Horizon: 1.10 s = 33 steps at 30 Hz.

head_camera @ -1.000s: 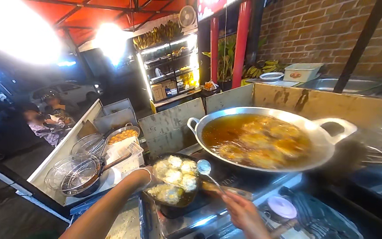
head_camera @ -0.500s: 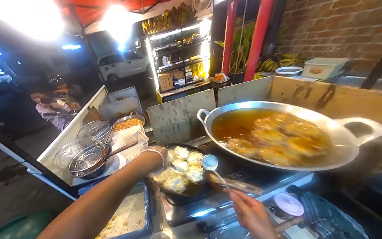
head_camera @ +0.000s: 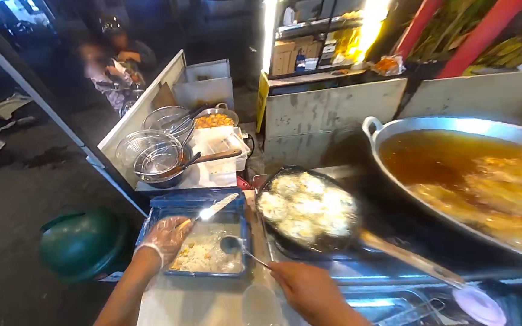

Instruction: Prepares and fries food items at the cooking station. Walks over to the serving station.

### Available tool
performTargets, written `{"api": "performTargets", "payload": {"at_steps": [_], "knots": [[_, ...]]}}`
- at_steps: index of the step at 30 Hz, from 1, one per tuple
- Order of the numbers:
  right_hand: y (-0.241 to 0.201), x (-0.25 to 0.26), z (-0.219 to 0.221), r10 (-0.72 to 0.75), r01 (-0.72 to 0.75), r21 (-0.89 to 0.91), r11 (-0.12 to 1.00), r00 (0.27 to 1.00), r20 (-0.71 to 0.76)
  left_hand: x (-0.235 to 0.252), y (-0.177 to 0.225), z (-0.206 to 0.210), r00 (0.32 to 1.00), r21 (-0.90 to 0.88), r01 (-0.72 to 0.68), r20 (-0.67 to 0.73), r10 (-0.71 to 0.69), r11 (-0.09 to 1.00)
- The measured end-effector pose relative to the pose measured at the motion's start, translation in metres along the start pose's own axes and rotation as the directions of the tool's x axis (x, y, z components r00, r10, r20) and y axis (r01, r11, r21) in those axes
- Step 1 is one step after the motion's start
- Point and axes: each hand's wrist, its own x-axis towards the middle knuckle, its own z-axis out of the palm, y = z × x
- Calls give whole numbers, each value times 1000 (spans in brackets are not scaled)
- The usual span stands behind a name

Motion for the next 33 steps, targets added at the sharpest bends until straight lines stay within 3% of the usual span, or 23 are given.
{"api": "performTargets", "payload": {"at_steps": [4,7,12,15,18,21,24,30,33], "knots": [[-36,71,17,26,32,-182,983,952,304,-19,-82,39,978,-232,204,93,-187,951],[-56,107,28,102,35,-282,959,885,455,-28,-124,63,968,-329,246,129,-215,912],[-79,127,40,192,74,-371,926,754,628,-10,-167,78,960,-311,246,206,-187,918],[-67,137,21,203,39,-331,943,720,663,7,-176,78,962,-327,213,233,-140,921],[-55,145,4,208,-17,-295,955,748,630,16,-181,78,968,-365,158,242,-70,917],[-61,147,18,245,-26,-363,931,783,572,23,-183,77,969,-402,113,245,-12,908],[-71,141,38,255,-7,-374,928,744,618,33,-188,84,976,-454,102,219,1,885],[-67,129,26,225,-19,-298,954,704,673,39,-192,95,1000,-474,0,11,6,880],[-62,126,25,221,-23,-299,954,730,646,38,-187,101,993,-464,-67,-116,14,884]]}}
